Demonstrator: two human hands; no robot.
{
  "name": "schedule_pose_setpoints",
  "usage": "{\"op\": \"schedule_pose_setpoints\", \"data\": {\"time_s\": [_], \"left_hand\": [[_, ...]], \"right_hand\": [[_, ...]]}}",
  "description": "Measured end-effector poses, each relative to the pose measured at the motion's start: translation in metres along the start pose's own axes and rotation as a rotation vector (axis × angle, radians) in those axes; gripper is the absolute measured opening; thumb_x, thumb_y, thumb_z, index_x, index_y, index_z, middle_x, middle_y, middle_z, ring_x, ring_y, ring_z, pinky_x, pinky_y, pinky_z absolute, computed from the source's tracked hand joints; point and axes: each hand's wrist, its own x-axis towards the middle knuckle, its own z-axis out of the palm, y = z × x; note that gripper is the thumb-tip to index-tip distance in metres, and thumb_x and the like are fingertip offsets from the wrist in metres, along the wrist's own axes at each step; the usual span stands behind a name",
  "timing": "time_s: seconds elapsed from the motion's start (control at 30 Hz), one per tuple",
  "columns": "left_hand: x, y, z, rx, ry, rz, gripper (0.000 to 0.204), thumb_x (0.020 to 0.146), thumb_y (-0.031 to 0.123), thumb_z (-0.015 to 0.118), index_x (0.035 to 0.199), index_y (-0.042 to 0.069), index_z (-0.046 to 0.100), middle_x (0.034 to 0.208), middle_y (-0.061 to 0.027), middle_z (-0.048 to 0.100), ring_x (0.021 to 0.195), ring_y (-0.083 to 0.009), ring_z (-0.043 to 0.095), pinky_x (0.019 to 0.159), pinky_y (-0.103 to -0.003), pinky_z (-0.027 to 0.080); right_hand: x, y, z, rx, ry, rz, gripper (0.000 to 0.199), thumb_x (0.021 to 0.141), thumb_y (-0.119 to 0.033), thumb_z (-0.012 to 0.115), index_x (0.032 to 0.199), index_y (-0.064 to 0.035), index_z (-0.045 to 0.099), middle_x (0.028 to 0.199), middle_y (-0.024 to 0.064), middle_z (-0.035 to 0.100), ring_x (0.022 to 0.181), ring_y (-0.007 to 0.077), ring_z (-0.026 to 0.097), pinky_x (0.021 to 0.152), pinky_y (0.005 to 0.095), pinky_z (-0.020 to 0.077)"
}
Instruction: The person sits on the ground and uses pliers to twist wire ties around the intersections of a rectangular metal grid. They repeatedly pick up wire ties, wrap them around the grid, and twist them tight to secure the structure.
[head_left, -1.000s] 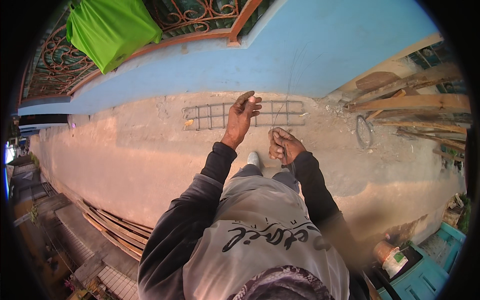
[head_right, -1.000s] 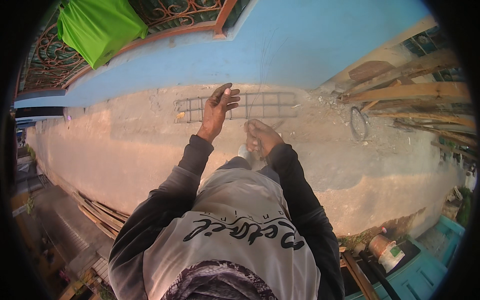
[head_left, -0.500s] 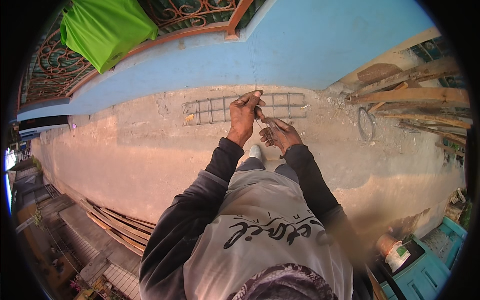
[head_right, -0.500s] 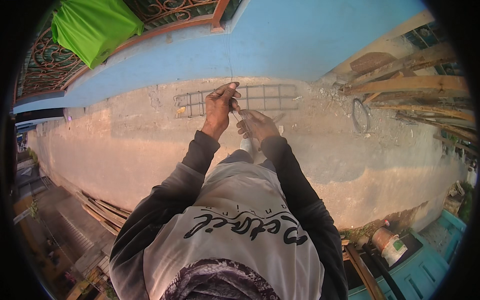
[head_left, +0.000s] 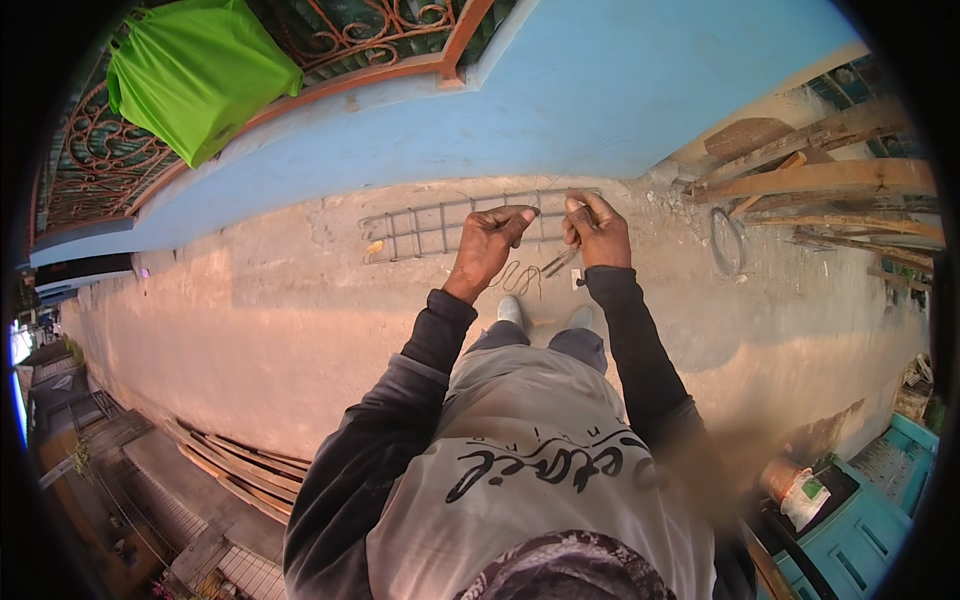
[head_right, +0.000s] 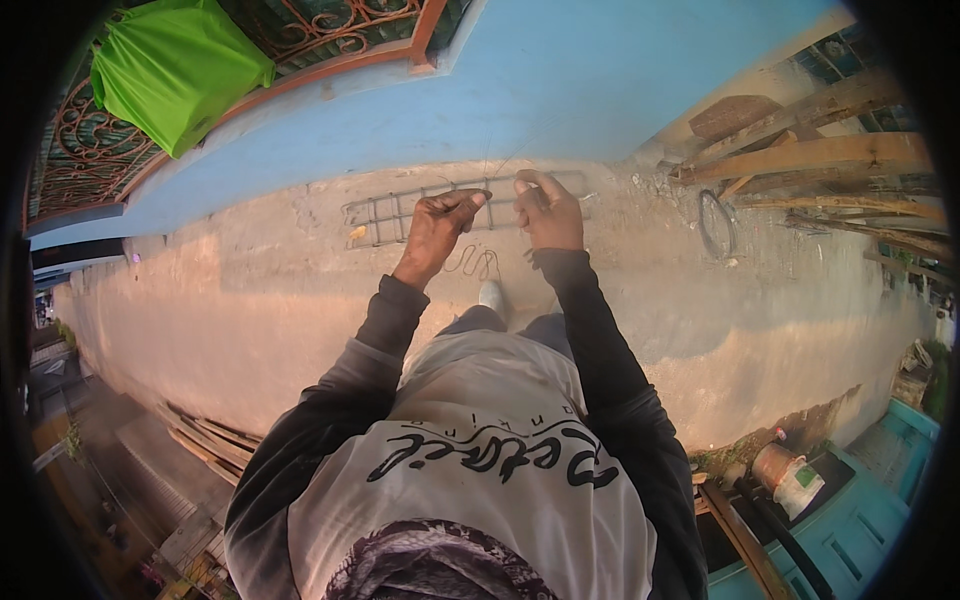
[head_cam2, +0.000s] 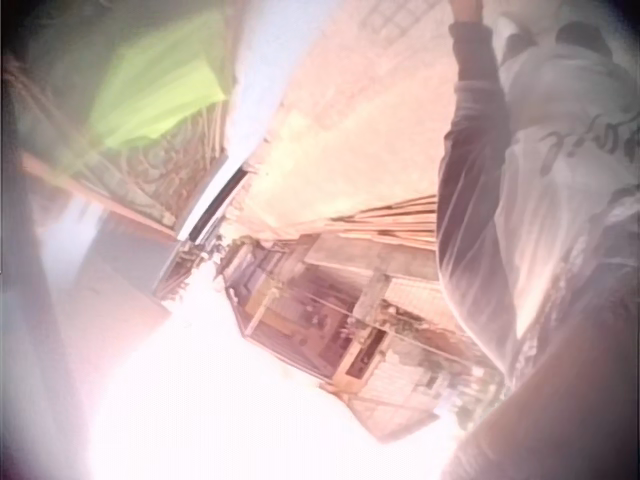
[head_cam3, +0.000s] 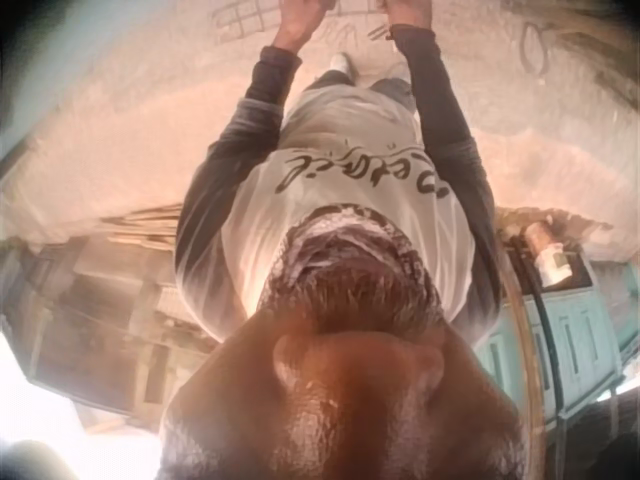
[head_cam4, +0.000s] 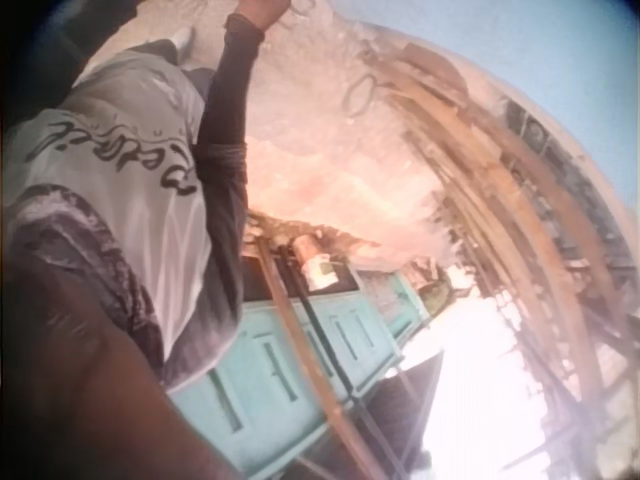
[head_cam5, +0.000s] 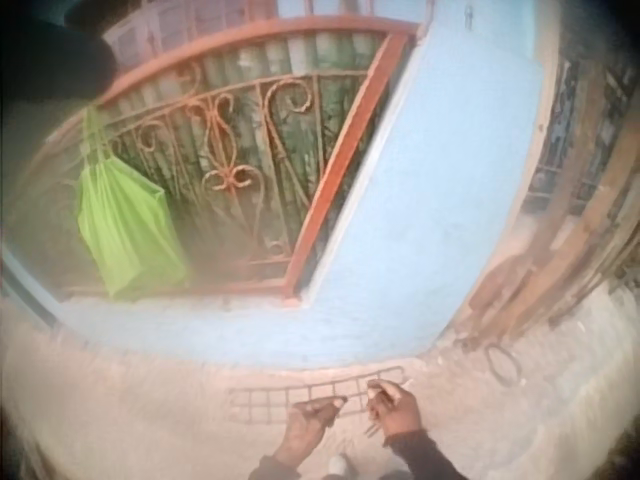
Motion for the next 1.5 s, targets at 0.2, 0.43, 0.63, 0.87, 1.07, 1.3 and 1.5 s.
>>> {"op": "schedule_pose_setpoints", "data": {"time_s": [0.2, 0.43, 0.63, 0.87, 1.07, 1.3, 1.5], "left_hand": [[-0.004, -0.019, 0.006, 0.040, -0.087, -0.051, 0.025, 0.092, 0.022, 0.069, 0.098, -0.001, 0.075, 0.065, 0.0006, 0.056, 0.059, -0.0080, 0.043, 0.058, -0.025, 0.039], [-0.004, -0.031, 0.021, -0.096, -0.109, -0.161, 0.025, 0.095, 0.025, 0.066, 0.102, 0.002, 0.073, 0.069, 0.0005, 0.058, 0.054, -0.0031, 0.037, 0.049, -0.021, 0.030], [0.009, -0.042, 0.032, -0.357, -0.194, -0.419, 0.024, 0.094, 0.028, 0.068, 0.094, 0.004, 0.071, 0.068, 0.0030, 0.050, 0.052, -0.0040, 0.032, 0.047, -0.021, 0.025], [0.023, -0.068, 0.079, -0.526, -0.155, -0.545, 0.022, 0.095, 0.027, 0.068, 0.090, 0.005, 0.069, 0.068, 0.0026, 0.051, 0.051, -0.0038, 0.034, 0.044, -0.019, 0.025], [0.022, -0.121, 0.121, -0.205, -0.239, -0.581, 0.024, 0.093, 0.027, 0.068, 0.090, 0.003, 0.070, 0.078, -0.0037, 0.067, 0.061, -0.0095, 0.056, 0.059, -0.025, 0.045], [0.026, -0.200, 0.158, -0.092, -0.412, -0.563, 0.023, 0.094, 0.018, 0.067, 0.101, -0.003, 0.070, 0.082, -0.0062, 0.069, 0.076, -0.0134, 0.062, 0.075, -0.029, 0.050], [0.033, -0.269, 0.175, -0.345, -0.159, -0.583, 0.021, 0.094, 0.015, 0.067, 0.106, -0.001, 0.070, 0.085, -0.0067, 0.069, 0.075, -0.0124, 0.062, 0.072, -0.028, 0.049]], "right_hand": [[0.006, 0.012, 0.015, 0.033, 0.043, 0.143, 0.027, 0.096, -0.027, 0.064, 0.105, -0.0012, 0.068, 0.066, -0.0010, 0.054, 0.056, 0.0065, 0.047, 0.051, 0.0238, 0.0395], [0.006, 0.039, 0.004, 0.061, -0.103, 0.178, 0.029, 0.097, -0.026, 0.058, 0.109, -0.0031, 0.071, 0.074, -0.0016, 0.055, 0.064, 0.0078, 0.043, 0.061, 0.0240, 0.0386], [0.020, 0.078, -0.036, 0.324, -0.430, 0.299, 0.031, 0.101, -0.024, 0.055, 0.122, -0.0032, 0.065, 0.089, -0.0015, 0.061, 0.078, 0.0074, 0.047, 0.071, 0.0226, 0.0390], [0.027, 0.127, -0.060, 0.602, -0.335, 0.477, 0.027, 0.099, -0.028, 0.058, 0.111, -0.0044, 0.066, 0.087, 0.0009, 0.063, 0.084, 0.0110, 0.055, 0.078, 0.0280, 0.0426], [0.039, 0.161, -0.091, 0.652, 0.148, 0.576, 0.019, 0.102, -0.025, 0.056, 0.105, -0.0065, 0.060, 0.088, 0.0039, 0.066, 0.079, 0.0156, 0.062, 0.078, 0.0330, 0.0497], [0.066, 0.222, -0.157, 0.876, 0.200, 0.590, 0.016, 0.103, -0.030, 0.052, 0.106, -0.0151, 0.056, 0.067, -0.0020, 0.048, 0.050, 0.0073, 0.044, 0.044, 0.0245, 0.0372], [0.105, 0.264, -0.161, 0.749, 0.200, 0.655, 0.028, 0.102, -0.032, 0.055, 0.115, -0.0070, 0.056, 0.079, 0.0045, 0.063, 0.060, 0.0136, 0.058, 0.055, 0.0288, 0.0500]]}}
